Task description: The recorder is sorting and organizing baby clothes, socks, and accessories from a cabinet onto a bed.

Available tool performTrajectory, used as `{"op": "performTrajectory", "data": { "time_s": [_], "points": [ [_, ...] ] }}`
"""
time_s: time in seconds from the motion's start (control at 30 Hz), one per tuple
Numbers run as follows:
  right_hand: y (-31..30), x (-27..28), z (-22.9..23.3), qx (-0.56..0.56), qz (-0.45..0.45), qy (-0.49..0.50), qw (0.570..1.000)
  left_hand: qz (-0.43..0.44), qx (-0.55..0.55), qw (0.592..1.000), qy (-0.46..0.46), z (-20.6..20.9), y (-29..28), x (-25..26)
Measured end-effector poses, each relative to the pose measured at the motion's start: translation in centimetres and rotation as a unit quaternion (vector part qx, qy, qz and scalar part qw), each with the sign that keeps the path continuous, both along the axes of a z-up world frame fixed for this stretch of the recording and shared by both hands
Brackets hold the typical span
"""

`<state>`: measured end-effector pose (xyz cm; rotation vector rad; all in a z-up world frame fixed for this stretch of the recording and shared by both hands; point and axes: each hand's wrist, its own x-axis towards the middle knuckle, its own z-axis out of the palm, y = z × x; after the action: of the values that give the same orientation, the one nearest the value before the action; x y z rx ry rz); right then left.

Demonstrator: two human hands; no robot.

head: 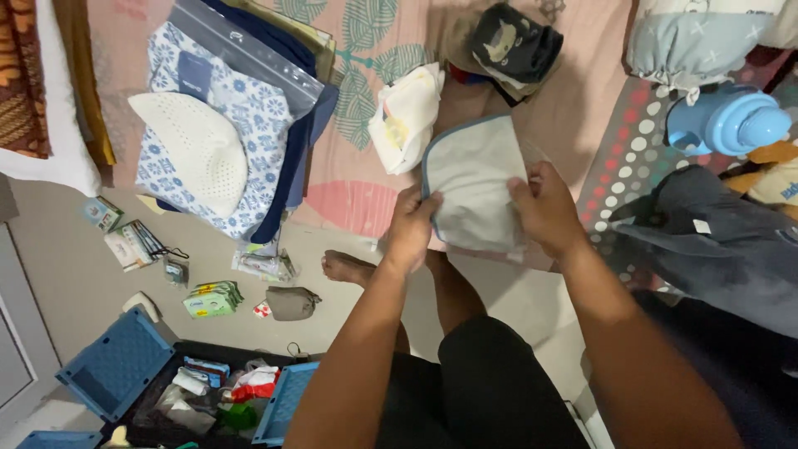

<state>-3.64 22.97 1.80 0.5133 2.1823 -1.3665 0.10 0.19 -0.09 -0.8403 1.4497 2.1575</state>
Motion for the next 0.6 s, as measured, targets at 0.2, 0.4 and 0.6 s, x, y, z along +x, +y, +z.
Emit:
{"op": "performTrajectory", "data": {
  "time_s": [0.2,0.4,0.6],
  "points": [
    [-2.5,-2.1,8.0,-0.124,0.057,0.002,0.991,0.076,-0.113,0.991,-0.011,2.1,-1.0,1.1],
    [-3.1,-3.0,10.0,0.085,0.310,0.163,0.933,-0.076,-0.285,0.936,0.193,9.8,-2.5,-0.7],
    [-5.5,-6.7,12.4,0.072,0.265,0.244,0.930,-0.195,-0.326,0.924,0.051,11.8,-4.4,-2.5]
  ]
}}
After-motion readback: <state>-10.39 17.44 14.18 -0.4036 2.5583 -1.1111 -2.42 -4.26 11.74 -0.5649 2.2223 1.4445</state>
